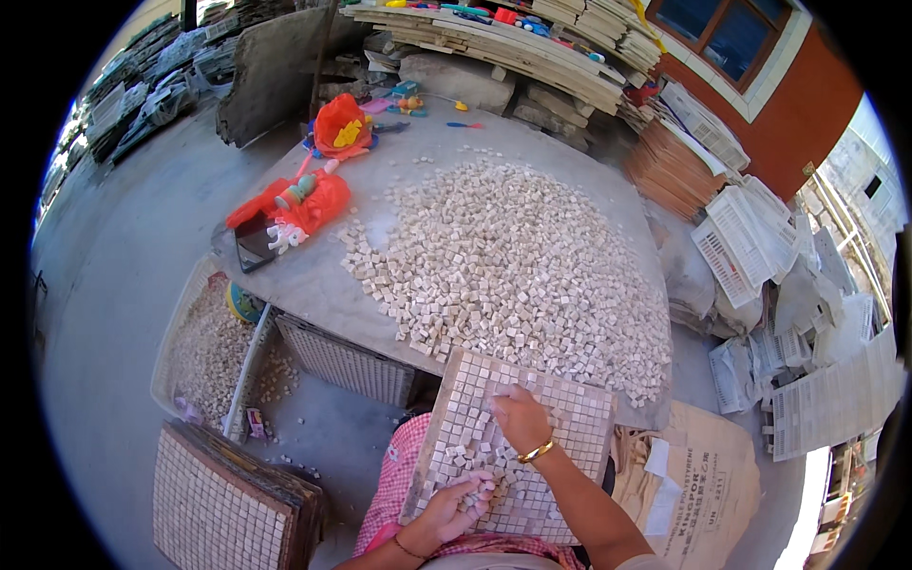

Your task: The person places small white stone tiles one by one into a grid tray, filling empty slots from a large pile on the table. The person repeatedly picks tiles from the pile and inserts them into the grid, occasionally adjusting the tray or shifting tiles within the grid.

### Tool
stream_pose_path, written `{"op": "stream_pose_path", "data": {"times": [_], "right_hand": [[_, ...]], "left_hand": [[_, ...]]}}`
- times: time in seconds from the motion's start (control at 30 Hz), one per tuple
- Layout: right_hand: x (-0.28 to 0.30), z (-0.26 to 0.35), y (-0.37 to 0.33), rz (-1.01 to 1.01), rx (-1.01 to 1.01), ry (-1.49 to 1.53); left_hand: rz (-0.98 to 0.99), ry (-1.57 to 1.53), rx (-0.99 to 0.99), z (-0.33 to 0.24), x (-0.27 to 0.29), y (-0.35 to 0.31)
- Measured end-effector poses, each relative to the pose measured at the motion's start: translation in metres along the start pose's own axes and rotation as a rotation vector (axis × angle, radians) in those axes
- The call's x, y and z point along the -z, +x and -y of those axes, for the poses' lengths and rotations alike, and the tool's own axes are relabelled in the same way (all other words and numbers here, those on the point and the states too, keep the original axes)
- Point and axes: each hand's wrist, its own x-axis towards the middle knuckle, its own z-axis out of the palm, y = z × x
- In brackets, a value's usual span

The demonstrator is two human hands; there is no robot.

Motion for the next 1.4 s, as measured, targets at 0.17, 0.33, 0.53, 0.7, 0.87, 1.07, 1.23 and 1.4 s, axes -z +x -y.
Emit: {"op": "stream_pose_path", "data": {"times": [0.17,0.33,0.53,0.7,0.87,1.07,1.23,1.4], "right_hand": [[-0.012,0.001,-0.005,-0.023,-0.03,-0.087],[-0.016,0.005,-0.004,-0.017,-0.09,-0.012],[-0.007,0.015,0.004,0.015,-0.19,0.025],[-0.01,0.009,0.006,0.044,-0.153,0.024],[-0.003,0.013,0.015,0.122,-0.148,-0.002],[-0.007,0.009,0.012,0.134,-0.076,0.051],[-0.005,0.017,0.012,-0.037,-0.032,0.166],[-0.015,0.013,0.018,0.155,-0.19,0.039]], "left_hand": [[0.005,-0.023,-0.001,-0.005,-0.003,-0.004],[0.008,-0.01,0.007,-0.003,0.001,-0.003],[0.028,0.002,0.005,-0.001,0.004,-0.002],[0.03,-0.009,0.005,-0.001,0.009,-0.001],[0.031,-0.006,0.013,-0.003,0.004,-0.003],[0.062,-0.039,0.007,-0.003,0.006,-0.003],[0.011,-0.008,0.01,-0.005,-0.001,-0.007],[0.015,0.016,0.011,-0.005,-0.002,-0.008]]}}
